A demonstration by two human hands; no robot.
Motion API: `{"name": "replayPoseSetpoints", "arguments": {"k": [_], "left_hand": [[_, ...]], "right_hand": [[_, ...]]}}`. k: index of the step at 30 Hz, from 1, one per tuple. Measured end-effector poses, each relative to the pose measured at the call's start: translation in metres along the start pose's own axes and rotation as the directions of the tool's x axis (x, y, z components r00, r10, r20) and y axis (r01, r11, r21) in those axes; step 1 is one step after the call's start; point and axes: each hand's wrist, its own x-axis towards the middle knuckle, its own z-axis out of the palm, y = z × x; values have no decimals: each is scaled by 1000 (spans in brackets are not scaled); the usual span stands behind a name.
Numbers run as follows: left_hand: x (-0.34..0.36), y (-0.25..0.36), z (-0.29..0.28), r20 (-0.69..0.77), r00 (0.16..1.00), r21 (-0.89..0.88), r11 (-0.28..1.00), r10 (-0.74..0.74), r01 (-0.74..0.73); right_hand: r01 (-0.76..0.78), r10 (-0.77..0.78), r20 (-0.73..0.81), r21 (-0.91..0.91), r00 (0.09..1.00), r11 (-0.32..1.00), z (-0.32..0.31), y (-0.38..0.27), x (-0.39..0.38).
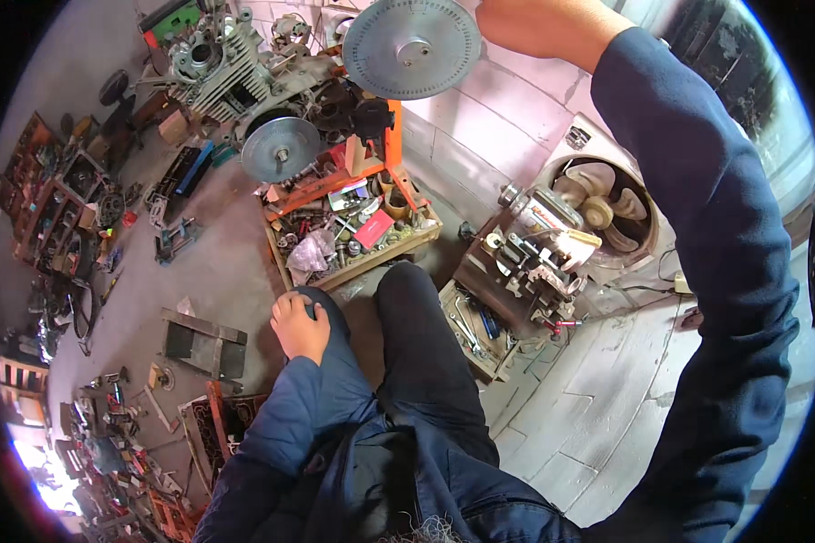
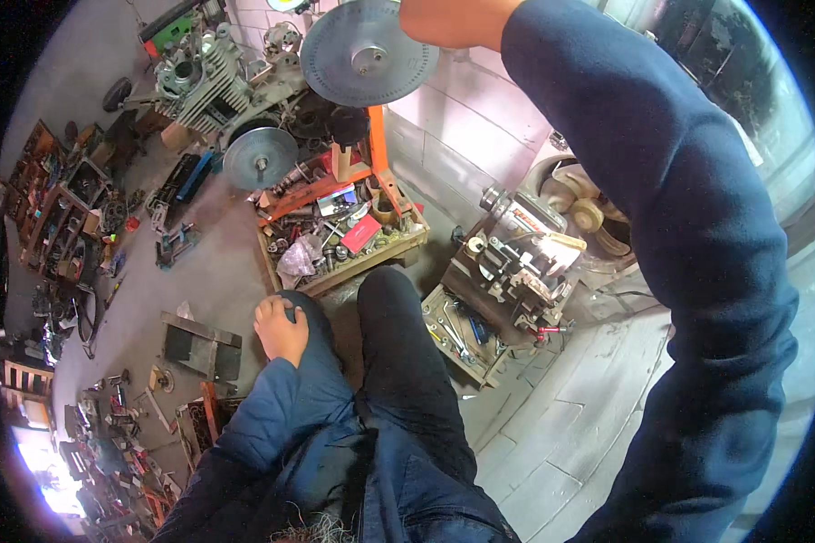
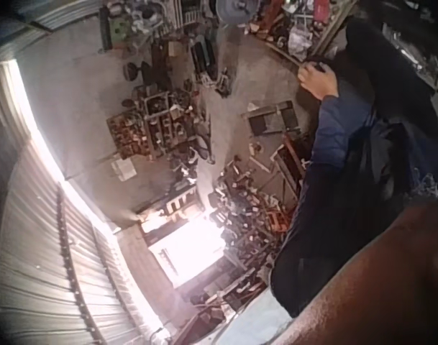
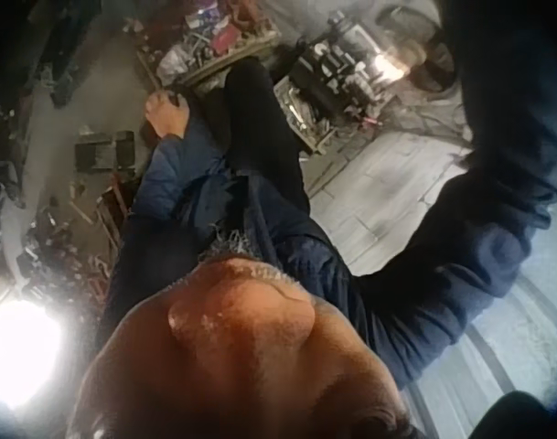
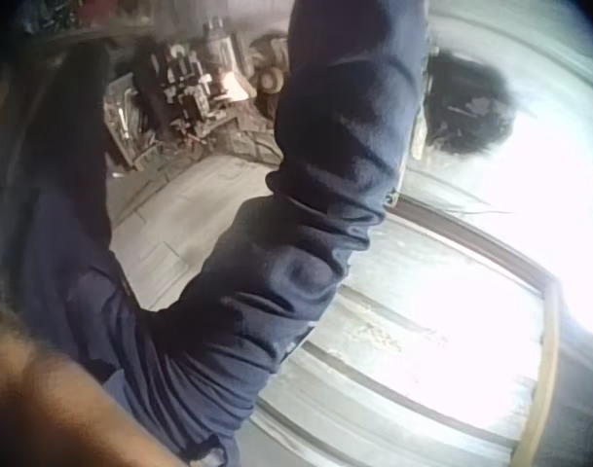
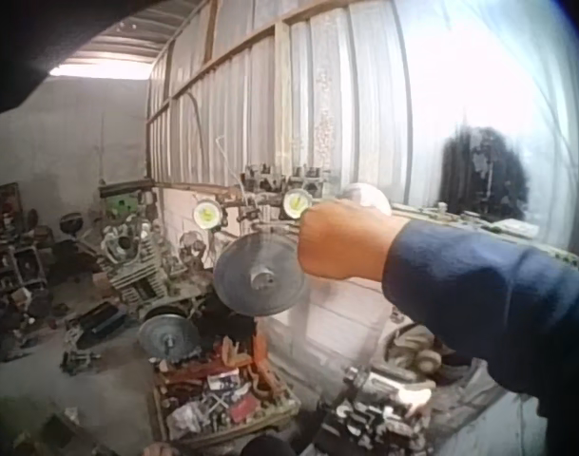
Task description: The person holds a metal disc with degree markings against an engine part, rotates it to align indicators, and secures it using an allen wrench.
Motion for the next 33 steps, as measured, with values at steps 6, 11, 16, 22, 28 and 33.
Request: {"name": "replayPoseSetpoints", "arguments": {"k": [6, 11, 16, 22, 28, 33], "left_hand": [[1, -1, 0, 9, 1000, -14, 1000, -3, 3], [-1, -4, -1, 15, 1000, -17, 1000, -19, 20], [-2, -3, -3, -6, 1000, -18, 1000, -12, 12], [-4, -5, -3, 3, 1000, -23, 999, -28, 29], [-5, -8, -5, 17, 999, -28, 999, -39, 40], [-4, -5, -4, 18, 999, -47, 998, -45, 46]], "right_hand": [[-43, 40, 59, 63, 997, 997, -12, 0, 1], [-405, 397, 103, 387, 912, 829, -19, -14, 2], [-179, 163, 119, 131, 979, 975, -8, -17, 4], [-374, 368, 80, 316, 926, 872, -3, -26, 2], [-451, 471, 121, 562, 874, 693, 17, 16, 11], [-454, 443, 173, 583, 880, 674, 1, 32, 13]]}}
